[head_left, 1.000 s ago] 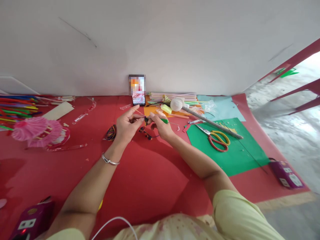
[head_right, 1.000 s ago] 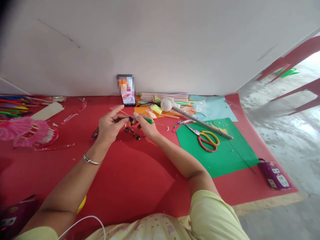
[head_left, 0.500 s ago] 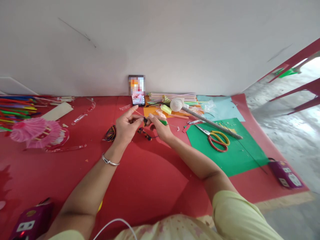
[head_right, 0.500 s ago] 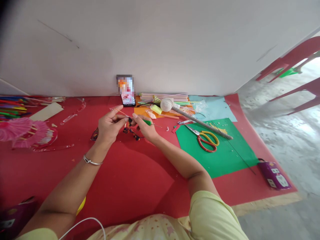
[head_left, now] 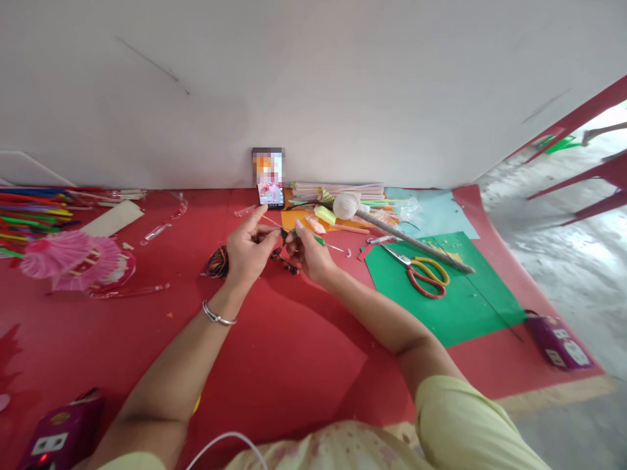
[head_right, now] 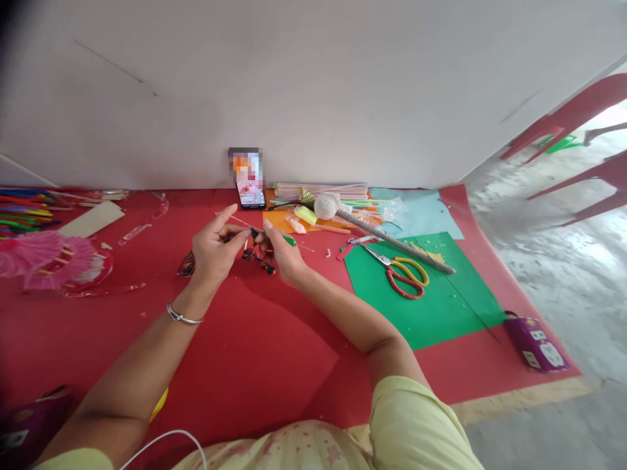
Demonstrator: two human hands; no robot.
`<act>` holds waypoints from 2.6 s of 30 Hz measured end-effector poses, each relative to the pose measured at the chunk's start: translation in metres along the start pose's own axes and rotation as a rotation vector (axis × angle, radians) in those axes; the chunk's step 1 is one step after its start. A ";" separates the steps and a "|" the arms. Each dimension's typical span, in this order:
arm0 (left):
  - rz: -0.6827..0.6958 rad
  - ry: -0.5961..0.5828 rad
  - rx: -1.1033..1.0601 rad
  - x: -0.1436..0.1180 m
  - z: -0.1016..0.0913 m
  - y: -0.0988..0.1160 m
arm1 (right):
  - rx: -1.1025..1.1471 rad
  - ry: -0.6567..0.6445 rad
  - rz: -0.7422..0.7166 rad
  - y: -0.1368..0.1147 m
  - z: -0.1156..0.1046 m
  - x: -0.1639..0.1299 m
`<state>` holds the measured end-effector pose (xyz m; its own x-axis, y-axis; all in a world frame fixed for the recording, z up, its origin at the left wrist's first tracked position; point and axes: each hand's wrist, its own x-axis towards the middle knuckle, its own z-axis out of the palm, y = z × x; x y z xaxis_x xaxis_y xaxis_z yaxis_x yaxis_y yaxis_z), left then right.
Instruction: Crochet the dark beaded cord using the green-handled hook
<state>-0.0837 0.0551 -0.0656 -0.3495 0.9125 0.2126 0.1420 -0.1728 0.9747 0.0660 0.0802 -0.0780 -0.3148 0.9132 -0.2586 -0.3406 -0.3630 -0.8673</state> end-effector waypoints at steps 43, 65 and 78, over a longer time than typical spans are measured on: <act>0.006 0.011 -0.010 -0.004 0.001 0.003 | 0.122 -0.040 0.022 0.001 0.004 0.000; -0.069 -0.031 -0.099 0.003 -0.003 -0.007 | 0.210 -0.050 0.040 0.002 0.003 0.003; -0.517 -0.226 -0.458 0.008 -0.012 0.016 | 0.433 -0.224 0.292 0.011 -0.010 0.016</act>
<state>-0.0954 0.0552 -0.0471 -0.0601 0.9652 -0.2545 -0.4089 0.2088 0.8884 0.0665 0.0926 -0.0958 -0.6147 0.7191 -0.3239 -0.5286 -0.6805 -0.5075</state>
